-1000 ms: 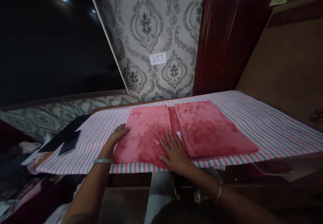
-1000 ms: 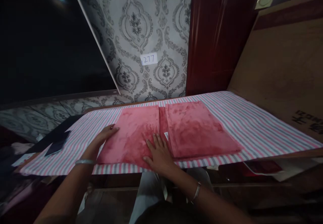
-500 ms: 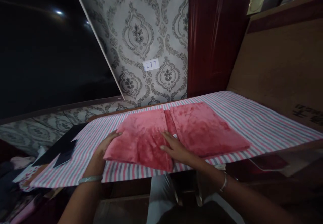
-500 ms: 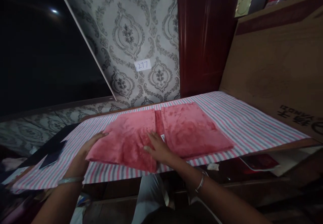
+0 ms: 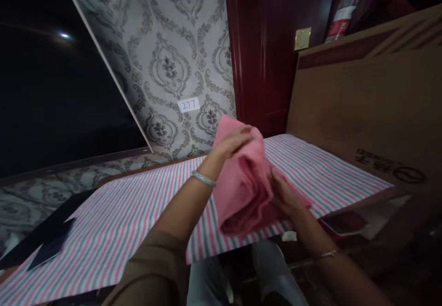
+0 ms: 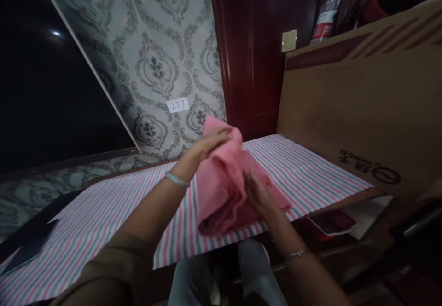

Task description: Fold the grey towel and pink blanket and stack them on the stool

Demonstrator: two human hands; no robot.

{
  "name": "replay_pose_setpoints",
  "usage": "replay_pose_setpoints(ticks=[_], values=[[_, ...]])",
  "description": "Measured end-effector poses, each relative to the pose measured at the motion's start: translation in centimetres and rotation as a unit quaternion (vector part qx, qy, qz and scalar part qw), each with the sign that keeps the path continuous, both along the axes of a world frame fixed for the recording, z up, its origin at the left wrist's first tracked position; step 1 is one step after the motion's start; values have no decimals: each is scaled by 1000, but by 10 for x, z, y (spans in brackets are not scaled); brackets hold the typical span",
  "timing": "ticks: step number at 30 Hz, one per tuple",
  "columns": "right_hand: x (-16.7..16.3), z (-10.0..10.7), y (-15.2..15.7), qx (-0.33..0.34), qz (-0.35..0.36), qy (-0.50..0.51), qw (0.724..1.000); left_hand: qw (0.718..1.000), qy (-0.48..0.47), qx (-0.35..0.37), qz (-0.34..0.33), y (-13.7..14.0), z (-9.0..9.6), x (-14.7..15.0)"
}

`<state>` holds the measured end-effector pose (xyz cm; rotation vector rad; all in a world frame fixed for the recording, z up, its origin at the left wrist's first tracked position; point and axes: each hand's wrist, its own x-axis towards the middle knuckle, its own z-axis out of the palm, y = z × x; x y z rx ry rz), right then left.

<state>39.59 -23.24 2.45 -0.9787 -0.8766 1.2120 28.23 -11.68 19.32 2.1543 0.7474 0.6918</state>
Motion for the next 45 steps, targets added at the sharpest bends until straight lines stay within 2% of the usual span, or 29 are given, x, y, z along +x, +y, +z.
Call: replay_pose_setpoints(ticks=[1,2,3,4,7,10,12,14,18,20,23,26,29,31,32,36,38,41,45], values=[[20,-8,-7,-11,-38,30,999,995,33,-54,-79,-4,-17,19],[39,-16,-15,-25,-65,59,996,985,73,-76,-134,-8,-36,33],[57,-24,-24,-42,-85,90,991,981,110,-51,-149,-11,-55,42],[72,-32,-31,-55,-85,116,988,981,135,11,-138,-14,-75,47],[101,-44,-48,-82,-62,166,981,978,168,71,-99,-18,-125,41],[113,-41,-50,-90,-53,173,979,975,179,105,-83,-15,-152,25],[116,-34,-44,-100,-66,158,980,972,178,125,-88,-7,-156,16],[116,-28,-38,-104,-89,126,983,971,172,152,-62,3,-153,5],[115,-29,-32,-105,-111,30,988,962,156,181,129,9,-148,-30],[117,-33,-32,-104,-113,-19,988,955,128,201,174,-7,-152,-54],[118,-33,-30,-102,-124,-53,986,948,115,288,66,-48,-163,-82],[112,-25,-25,-98,-140,-4,985,923,149,355,3,-83,-174,-93],[101,-16,-22,-30,-165,69,983,910,142,388,21,-93,-182,-93],[96,-17,-25,22,-187,90,978,907,119,401,43,-95,-187,-91],[95,-20,-27,26,-201,93,975,905,107,409,52,-97,-189,-90],[103,-41,-38,-66,-239,108,963,884,76,457,60,-113,-203,-85],[109,-46,-41,-88,-236,99,963,877,83,471,46,-123,-210,-80],[112,-42,-45,-101,-217,73,968,875,112,470,46,-130,-217,-71],[110,-26,-50,-122,-171,42,977,876,127,460,73,-130,-216,-67]])
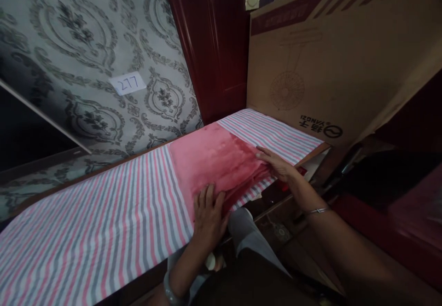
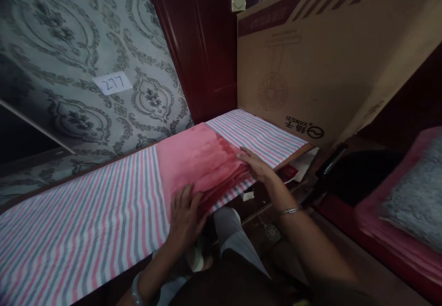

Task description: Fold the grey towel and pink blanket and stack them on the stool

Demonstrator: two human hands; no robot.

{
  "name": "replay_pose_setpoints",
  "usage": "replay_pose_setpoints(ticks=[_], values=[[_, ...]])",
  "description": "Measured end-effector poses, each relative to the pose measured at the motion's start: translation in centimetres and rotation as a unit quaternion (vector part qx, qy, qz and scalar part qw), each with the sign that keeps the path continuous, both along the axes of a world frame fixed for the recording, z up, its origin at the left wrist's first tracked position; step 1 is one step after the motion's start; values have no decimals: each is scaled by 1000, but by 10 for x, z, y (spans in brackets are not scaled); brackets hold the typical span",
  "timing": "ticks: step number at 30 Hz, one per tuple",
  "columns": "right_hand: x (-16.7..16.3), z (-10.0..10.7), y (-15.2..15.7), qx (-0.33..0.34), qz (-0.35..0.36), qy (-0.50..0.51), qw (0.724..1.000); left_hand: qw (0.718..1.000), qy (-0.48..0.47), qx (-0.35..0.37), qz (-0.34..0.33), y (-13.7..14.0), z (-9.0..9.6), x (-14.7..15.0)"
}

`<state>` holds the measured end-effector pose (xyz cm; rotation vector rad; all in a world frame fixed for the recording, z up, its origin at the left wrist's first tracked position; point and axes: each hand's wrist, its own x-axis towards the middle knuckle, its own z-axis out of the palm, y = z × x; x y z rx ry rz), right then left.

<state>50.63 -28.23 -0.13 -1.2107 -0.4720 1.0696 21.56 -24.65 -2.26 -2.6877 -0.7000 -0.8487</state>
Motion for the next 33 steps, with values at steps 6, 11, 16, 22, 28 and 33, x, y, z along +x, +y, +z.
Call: replay_pose_setpoints(ticks=[6,11,16,22,28,33], values=[[-3,6,4,77,38,42,995,1000,-10,3,-8,7,7,-2],[-6,0,8,85,12,83,993,994,-109,-4,-24,13,11,-5],[-7,-8,7,81,-10,93,992,995,-97,-7,-33,6,7,-3],[-10,-11,8,92,-5,109,990,999,14,-18,23,-6,-5,5],[-20,3,13,88,-14,120,989,998,-16,-30,44,-6,-6,12],[-26,25,23,93,-11,101,990,997,-59,-34,19,11,9,6]])
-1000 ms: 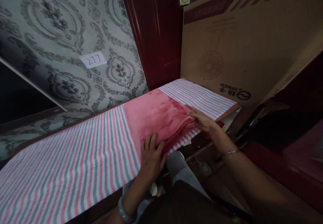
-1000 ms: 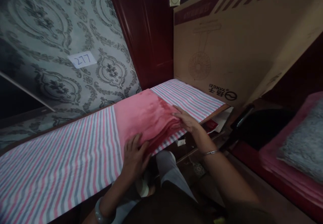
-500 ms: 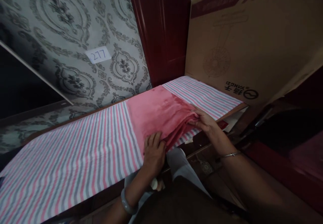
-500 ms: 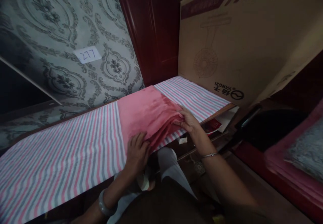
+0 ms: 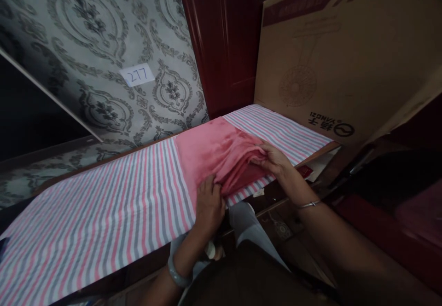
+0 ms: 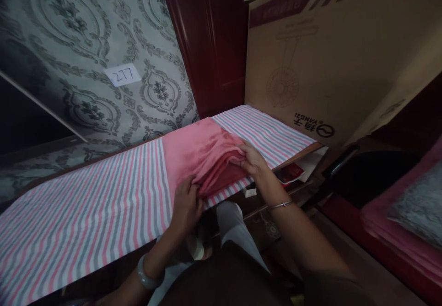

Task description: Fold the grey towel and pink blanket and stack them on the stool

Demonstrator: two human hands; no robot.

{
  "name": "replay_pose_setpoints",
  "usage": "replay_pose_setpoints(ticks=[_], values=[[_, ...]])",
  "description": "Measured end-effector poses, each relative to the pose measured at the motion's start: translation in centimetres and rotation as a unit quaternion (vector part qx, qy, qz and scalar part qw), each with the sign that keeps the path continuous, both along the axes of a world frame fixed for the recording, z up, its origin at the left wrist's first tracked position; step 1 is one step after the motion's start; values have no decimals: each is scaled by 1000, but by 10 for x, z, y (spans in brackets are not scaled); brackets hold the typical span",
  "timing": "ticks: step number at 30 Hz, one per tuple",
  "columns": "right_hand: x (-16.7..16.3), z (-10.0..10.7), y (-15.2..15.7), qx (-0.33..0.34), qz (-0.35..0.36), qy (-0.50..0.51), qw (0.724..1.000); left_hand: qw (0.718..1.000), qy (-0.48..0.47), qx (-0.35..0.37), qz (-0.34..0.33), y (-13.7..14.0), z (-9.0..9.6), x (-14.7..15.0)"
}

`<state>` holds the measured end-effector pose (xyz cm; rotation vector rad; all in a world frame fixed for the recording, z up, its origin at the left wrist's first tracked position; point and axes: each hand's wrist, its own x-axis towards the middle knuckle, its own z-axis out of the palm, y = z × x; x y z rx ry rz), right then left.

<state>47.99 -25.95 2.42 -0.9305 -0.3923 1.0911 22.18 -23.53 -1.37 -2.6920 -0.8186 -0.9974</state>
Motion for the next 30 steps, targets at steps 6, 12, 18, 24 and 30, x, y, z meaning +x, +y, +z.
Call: replay_pose_setpoints(ticks=[6,12,18,24,30], values=[[-1,-4,-12,34,-43,-105,993,995,8,95,16,27,27,-15],[9,-50,-34,-96,-58,-166,980,982,128,111,-80,14,-1,-24],[18,-58,-30,-91,-105,-323,936,984,85,132,-88,10,-3,-29],[22,-61,-35,-142,-160,-483,849,975,65,56,-205,11,21,-38],[-9,-15,-18,-24,-163,-724,670,993,71,46,-83,23,37,-6]])
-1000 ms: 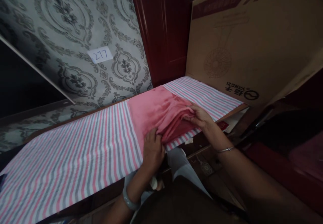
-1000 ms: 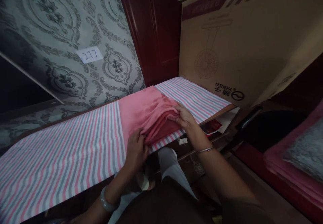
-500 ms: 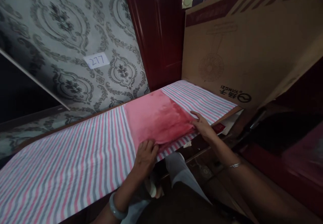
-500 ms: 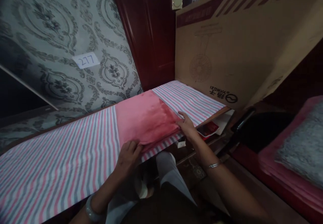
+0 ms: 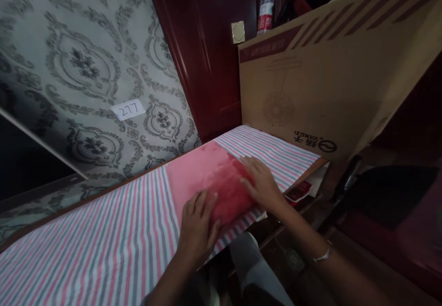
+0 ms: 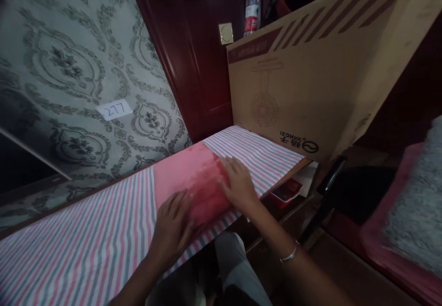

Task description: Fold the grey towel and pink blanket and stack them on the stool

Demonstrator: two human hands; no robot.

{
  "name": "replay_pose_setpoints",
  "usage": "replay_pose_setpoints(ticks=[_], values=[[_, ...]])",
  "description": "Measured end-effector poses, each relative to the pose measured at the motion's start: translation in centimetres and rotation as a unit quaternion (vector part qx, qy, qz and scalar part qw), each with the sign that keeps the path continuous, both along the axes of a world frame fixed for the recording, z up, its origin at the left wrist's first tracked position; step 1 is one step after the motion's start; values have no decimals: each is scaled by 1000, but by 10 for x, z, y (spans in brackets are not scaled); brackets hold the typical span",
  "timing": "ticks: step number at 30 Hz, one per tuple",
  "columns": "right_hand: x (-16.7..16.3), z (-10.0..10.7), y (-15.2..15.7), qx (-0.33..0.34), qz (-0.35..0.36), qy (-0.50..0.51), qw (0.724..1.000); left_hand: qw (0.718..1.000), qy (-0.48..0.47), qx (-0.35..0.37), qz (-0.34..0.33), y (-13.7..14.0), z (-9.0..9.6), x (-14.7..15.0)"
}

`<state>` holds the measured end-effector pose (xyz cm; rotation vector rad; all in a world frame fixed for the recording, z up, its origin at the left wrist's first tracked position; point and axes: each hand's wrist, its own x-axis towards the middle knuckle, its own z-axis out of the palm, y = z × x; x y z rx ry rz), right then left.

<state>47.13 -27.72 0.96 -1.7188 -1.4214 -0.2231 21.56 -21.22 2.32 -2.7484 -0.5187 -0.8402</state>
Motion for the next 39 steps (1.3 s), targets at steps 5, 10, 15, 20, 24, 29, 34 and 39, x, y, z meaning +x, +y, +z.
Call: replay_pose_setpoints(ticks=[5,10,15,20,24,29,34,39], values=[[-19,-26,16,-220,-22,-48,974,994,69,55,65,-13,-45,11],[-16,-56,14,-214,-60,-48,974,999,49,-7,-9,1,-28,-5],[-20,-57,14,-183,-72,-58,979,996,32,-73,-28,70,23,51],[-20,-62,15,-159,-70,-54,983,963,215,-157,49,144,33,149],[-19,-68,14,-150,-70,-46,985,939,238,-192,158,195,20,181],[-20,-77,14,-128,-69,-47,988,914,212,-274,209,243,3,182],[-21,-88,14,-98,-81,-60,990,938,150,-255,183,261,-11,182],[-20,-88,13,-70,-90,-82,990,941,98,-281,159,272,-22,182]])
